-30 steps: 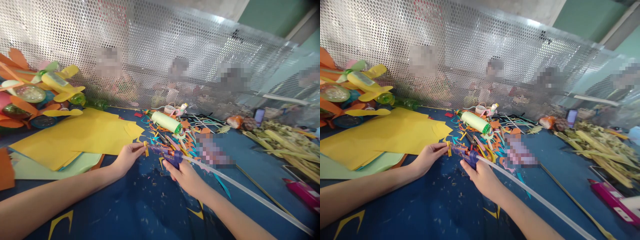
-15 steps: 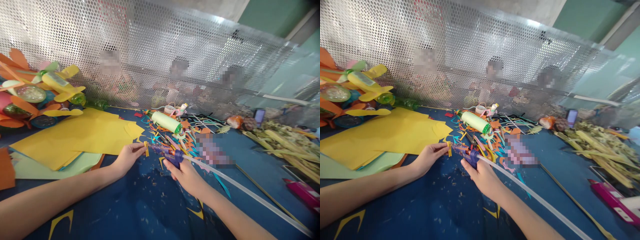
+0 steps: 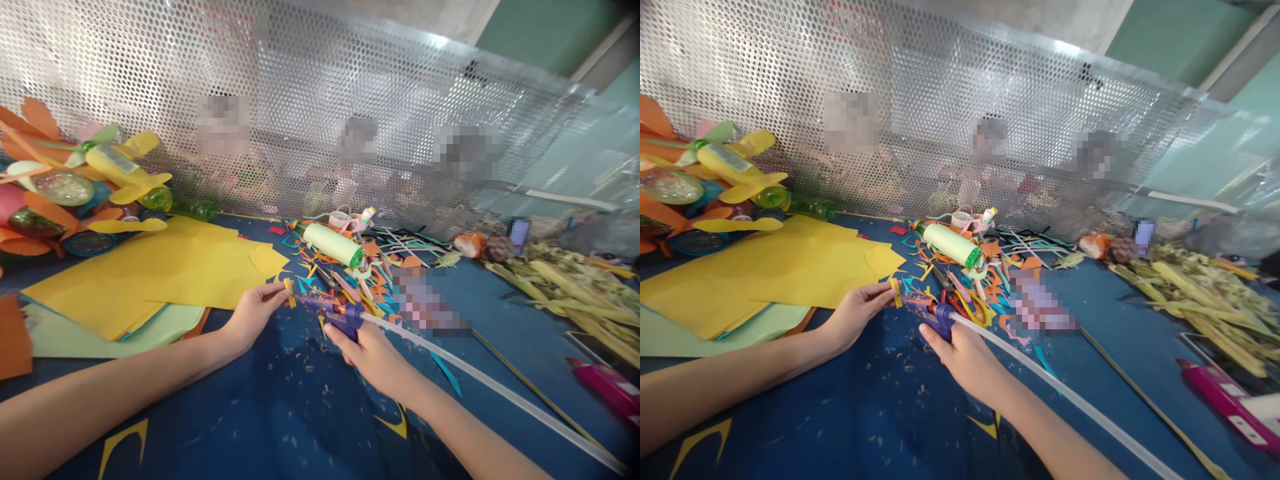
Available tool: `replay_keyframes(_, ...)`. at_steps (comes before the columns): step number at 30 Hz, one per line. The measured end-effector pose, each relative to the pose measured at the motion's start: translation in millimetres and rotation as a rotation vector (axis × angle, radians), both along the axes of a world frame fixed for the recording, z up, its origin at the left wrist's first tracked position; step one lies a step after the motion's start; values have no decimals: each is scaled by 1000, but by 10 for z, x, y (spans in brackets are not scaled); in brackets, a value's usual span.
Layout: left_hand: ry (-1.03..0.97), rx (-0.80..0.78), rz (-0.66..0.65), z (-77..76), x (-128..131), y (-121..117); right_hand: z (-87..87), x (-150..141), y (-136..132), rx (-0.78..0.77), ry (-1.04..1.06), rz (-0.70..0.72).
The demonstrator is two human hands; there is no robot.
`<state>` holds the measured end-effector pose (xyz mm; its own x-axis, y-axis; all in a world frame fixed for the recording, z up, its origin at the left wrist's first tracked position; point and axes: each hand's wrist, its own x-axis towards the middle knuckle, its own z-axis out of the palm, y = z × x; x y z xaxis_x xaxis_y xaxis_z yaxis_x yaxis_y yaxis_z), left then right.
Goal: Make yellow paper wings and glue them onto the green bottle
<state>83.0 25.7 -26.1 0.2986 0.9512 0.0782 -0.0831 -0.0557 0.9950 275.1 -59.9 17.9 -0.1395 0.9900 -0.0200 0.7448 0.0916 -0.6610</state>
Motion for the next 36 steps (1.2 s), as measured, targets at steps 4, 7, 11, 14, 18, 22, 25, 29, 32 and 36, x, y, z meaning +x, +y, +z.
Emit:
replay_keyframes(4,-50,-45,7,14,6,0,6,2,3,-2,-16,2)
replay_keyframes(7,-68,-56,17,26,7,-1,0,10,5,-16,-24,7)
replay_keyframes(11,-77,-61,32,31,7,1,-5,18,8,-36,-30,15)
replay_keyframes(14,-90,-61,30,26,7,8,2,19,6,-49,-29,18)
replay_keyframes(18,-89,-64,43,9,3,19,23,17,0,-53,-43,27)
replay_keyframes(22,-107,-77,67,2,-2,18,55,21,3,-56,-37,35)
replay_keyframes(25,-106,-84,84,17,-1,12,74,28,13,-57,8,17)
replay_keyframes(29,-104,-94,93,37,4,11,72,27,16,-78,118,-5)
replay_keyframes(32,-104,-87,68,40,5,13,56,15,7,-84,123,10)
replay_keyframes(36,-103,-75,35,35,4,15,32,4,-4,-50,99,25)
